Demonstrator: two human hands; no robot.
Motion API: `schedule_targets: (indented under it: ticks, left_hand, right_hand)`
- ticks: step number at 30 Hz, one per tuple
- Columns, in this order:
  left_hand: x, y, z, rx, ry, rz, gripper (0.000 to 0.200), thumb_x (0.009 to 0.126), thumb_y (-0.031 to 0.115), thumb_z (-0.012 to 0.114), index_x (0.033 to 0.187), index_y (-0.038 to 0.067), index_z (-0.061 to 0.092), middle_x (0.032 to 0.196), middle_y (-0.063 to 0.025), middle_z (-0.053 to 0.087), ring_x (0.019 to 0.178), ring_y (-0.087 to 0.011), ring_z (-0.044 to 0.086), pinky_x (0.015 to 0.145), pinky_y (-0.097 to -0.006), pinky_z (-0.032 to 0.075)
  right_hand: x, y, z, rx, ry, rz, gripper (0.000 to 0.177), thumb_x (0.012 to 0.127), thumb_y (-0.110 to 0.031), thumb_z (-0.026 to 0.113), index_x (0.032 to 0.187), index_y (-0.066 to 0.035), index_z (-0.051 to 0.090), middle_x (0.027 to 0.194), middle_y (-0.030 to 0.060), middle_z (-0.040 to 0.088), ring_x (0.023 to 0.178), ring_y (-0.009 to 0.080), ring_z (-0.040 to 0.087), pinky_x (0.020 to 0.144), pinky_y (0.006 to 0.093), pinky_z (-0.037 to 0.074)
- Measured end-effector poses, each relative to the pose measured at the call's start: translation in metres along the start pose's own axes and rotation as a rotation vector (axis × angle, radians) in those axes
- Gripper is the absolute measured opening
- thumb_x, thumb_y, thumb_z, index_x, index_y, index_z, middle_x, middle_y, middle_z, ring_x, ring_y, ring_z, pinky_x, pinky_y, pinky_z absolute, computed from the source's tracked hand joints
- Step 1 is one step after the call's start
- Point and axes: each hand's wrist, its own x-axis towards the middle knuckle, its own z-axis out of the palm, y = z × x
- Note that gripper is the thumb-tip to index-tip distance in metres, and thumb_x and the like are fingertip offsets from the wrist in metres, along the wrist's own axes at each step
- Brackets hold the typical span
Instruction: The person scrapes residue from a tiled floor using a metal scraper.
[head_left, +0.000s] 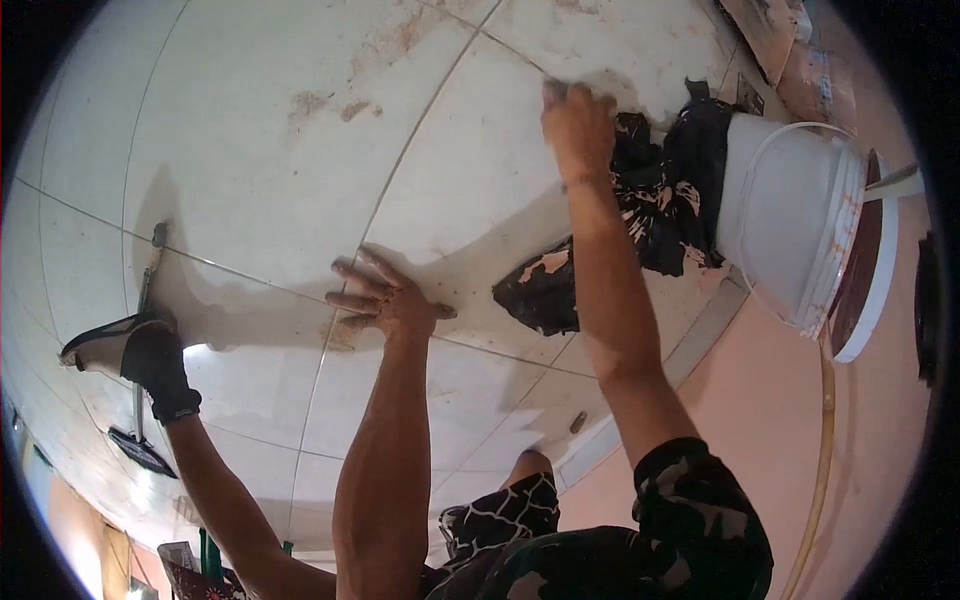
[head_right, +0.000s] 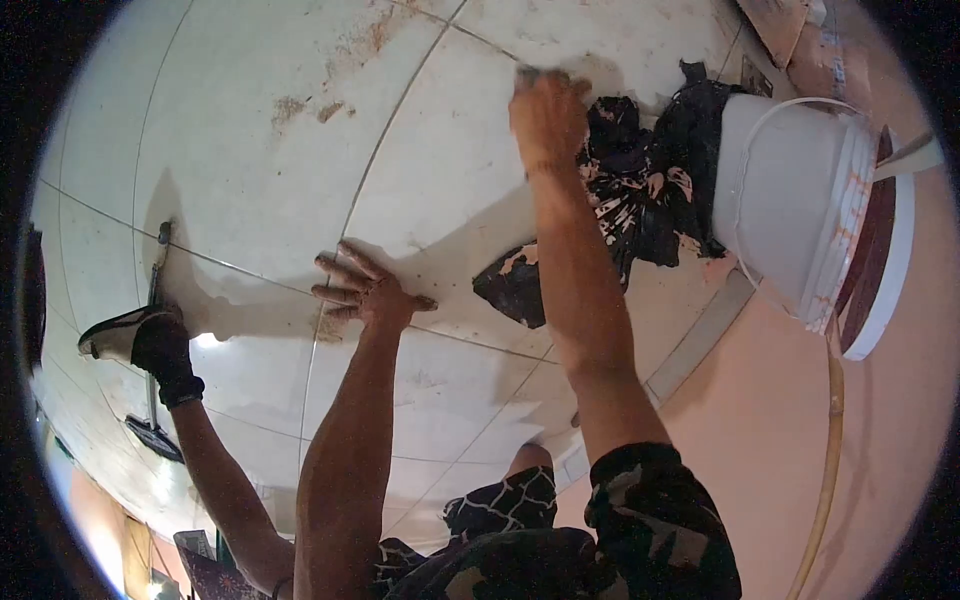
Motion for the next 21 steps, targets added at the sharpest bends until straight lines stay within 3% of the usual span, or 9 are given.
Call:
schedule_targets:
  ticks: [1,2,5,9,11,12,14,18,21]
  left_hand:
    - [-0.002,-0.001,-0.001,-0.005,-0.003,0.000,0.149,0.043,0.046,0.086,0.135,0.001,-0.021,0.134,-0.0362,-0.026,0.117,-0.0668,-0.015,0.088,-0.0768,0.016]
    - [-0.001,0.001,-0.002,-0.003,0.009,0.006,0.148,0.043,0.046,0.087,0.135,0.001,-0.021,0.135,-0.0363,-0.025,0.116,-0.0670,-0.015,0.088,-0.0769,0.016]
    - [-0.005,-0.007,0.004,0.017,0.006,0.003,0.148,0.043,0.045,0.087,0.136,0.001,-0.019,0.135,-0.0362,-0.024,0.116,-0.0674,-0.015,0.087,-0.0773,0.016]
    - [0.000,-0.002,0.001,-0.010,0.046,0.020,0.148,0.041,0.042,0.089,0.137,0.002,-0.018,0.136,-0.0357,-0.023,0.116,-0.0672,-0.015,0.086,-0.0782,0.015]
    - [-0.004,-0.005,0.002,-0.019,0.049,0.027,0.148,0.042,0.041,0.089,0.136,0.002,-0.019,0.136,-0.0356,-0.023,0.116,-0.0671,-0.015,0.087,-0.0780,0.015]
    - [-0.003,-0.003,0.002,-0.039,0.067,0.038,0.149,0.042,0.040,0.089,0.136,0.002,-0.019,0.136,-0.0355,-0.023,0.116,-0.0671,-0.015,0.087,-0.0779,0.014]
    - [-0.003,0.000,0.001,-0.033,0.056,0.033,0.149,0.042,0.040,0.089,0.136,0.002,-0.020,0.136,-0.0355,-0.023,0.116,-0.0670,-0.015,0.087,-0.0781,0.014]
    - [0.001,-0.005,0.007,-0.068,0.068,0.042,0.149,0.042,0.040,0.089,0.135,0.002,-0.022,0.136,-0.0358,-0.023,0.117,-0.0668,-0.015,0.087,-0.0785,0.011]
    - [0.001,-0.006,0.004,-0.068,0.043,0.050,0.150,0.042,0.041,0.089,0.136,0.004,-0.022,0.136,-0.0350,-0.023,0.117,-0.0665,-0.015,0.087,-0.0786,0.008]
  right_hand:
    - [-0.019,-0.002,0.001,0.090,0.054,0.129,0.043,0.087,-0.039,0.047,0.101,0.000,0.058,0.102,0.0260,0.056,0.096,0.0458,0.054,0.084,0.0464,0.046]
    - [-0.013,-0.001,0.001,0.090,0.061,0.118,0.043,0.087,-0.039,0.047,0.101,0.000,0.058,0.102,0.0260,0.056,0.096,0.0458,0.054,0.084,0.0464,0.046]
    - [-0.012,-0.016,-0.045,0.220,-0.147,0.263,0.043,0.087,-0.038,0.047,0.105,0.000,0.056,0.101,0.0277,0.057,0.096,0.0472,0.052,0.085,0.0481,0.045]
    - [-0.030,-0.007,-0.014,0.222,-0.088,0.319,0.043,0.088,-0.039,0.046,0.105,-0.001,0.056,0.101,0.0280,0.057,0.097,0.0471,0.052,0.085,0.0486,0.044]
    - [-0.023,-0.014,-0.003,0.109,0.039,0.059,0.042,0.088,-0.039,0.045,0.105,-0.002,0.056,0.101,0.0282,0.056,0.098,0.0475,0.052,0.085,0.0479,0.045]
    - [-0.015,-0.029,-0.002,0.316,0.057,0.062,0.041,0.089,-0.040,0.045,0.106,-0.004,0.055,0.102,0.0286,0.055,0.095,0.0482,0.054,0.082,0.0476,0.047]
    - [-0.006,-0.072,-0.044,0.276,-0.171,0.119,0.042,0.089,-0.041,0.044,0.107,-0.005,0.054,0.105,0.0297,0.054,0.092,0.0459,0.056,0.077,0.0479,0.049]
    - [-0.010,-0.056,-0.033,0.308,-0.077,0.082,0.043,0.089,-0.043,0.044,0.111,-0.007,0.054,0.106,0.0297,0.053,0.091,0.0437,0.057,0.074,0.0484,0.050]
    - [-0.032,-0.001,-0.020,0.165,0.061,-0.118,0.042,0.087,-0.038,0.050,0.117,-0.008,0.054,0.105,0.0268,0.054,0.092,0.0398,0.058,0.076,0.0454,0.049]
